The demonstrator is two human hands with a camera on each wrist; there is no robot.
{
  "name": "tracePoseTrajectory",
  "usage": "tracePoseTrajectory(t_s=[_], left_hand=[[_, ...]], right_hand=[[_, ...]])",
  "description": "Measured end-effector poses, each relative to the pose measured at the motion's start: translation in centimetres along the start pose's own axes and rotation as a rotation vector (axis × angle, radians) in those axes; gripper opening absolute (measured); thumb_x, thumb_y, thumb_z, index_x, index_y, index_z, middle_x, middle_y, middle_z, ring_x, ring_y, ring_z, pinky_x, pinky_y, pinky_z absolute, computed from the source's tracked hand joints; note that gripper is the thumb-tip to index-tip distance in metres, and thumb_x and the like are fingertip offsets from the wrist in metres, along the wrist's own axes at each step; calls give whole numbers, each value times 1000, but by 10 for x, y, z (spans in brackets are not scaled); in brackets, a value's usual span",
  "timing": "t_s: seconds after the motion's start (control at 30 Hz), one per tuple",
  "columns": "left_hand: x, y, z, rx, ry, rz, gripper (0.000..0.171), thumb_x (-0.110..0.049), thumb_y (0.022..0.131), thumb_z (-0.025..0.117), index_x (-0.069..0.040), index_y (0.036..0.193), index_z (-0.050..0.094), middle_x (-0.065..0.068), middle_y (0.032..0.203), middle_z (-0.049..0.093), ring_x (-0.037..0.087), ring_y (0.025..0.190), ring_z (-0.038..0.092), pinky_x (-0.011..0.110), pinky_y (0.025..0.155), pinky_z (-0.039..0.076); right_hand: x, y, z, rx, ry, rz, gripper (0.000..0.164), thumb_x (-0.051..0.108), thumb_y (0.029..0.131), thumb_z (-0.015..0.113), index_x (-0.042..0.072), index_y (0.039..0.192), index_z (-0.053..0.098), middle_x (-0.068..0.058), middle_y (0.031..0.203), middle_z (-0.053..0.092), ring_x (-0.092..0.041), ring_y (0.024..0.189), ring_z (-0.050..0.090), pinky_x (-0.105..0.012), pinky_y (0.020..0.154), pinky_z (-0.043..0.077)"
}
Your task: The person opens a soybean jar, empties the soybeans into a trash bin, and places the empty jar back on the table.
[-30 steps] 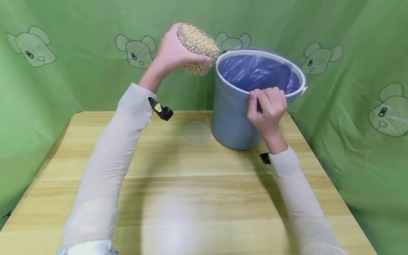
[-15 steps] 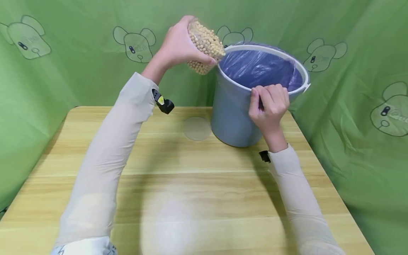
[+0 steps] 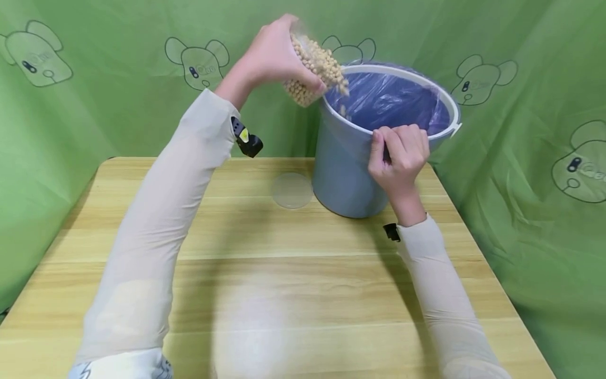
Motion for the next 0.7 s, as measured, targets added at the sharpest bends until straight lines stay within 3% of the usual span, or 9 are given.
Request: tracePoseTrajectory(t_s=[0.3, 0.7], left_hand=[[-13, 1, 0, 40, 64, 22, 114, -36, 56, 100, -16, 151, 39, 1, 147, 52, 16, 129, 52, 27, 109, 51], [-23, 8, 4, 63, 185, 48, 120, -44, 59, 97, -16, 156, 32, 1, 151, 51, 16, 132, 52, 26, 108, 51]], right_hand=[[-1, -1, 0, 6, 1, 8, 21, 5, 86, 65, -5, 68, 62, -20, 61, 50, -42, 61, 42, -55, 58, 27], [-1, -2, -1, 1, -2, 13, 21, 5, 86, 65, -5, 68, 62, -20, 62, 50, -42, 61, 43, -55, 59, 28]])
Point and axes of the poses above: each hand's wrist, its own y-axis towards the middle knuckle, its own z-axis out of the palm, x = y × z, the point moved 7 cm from there along y, towards the middle knuckle
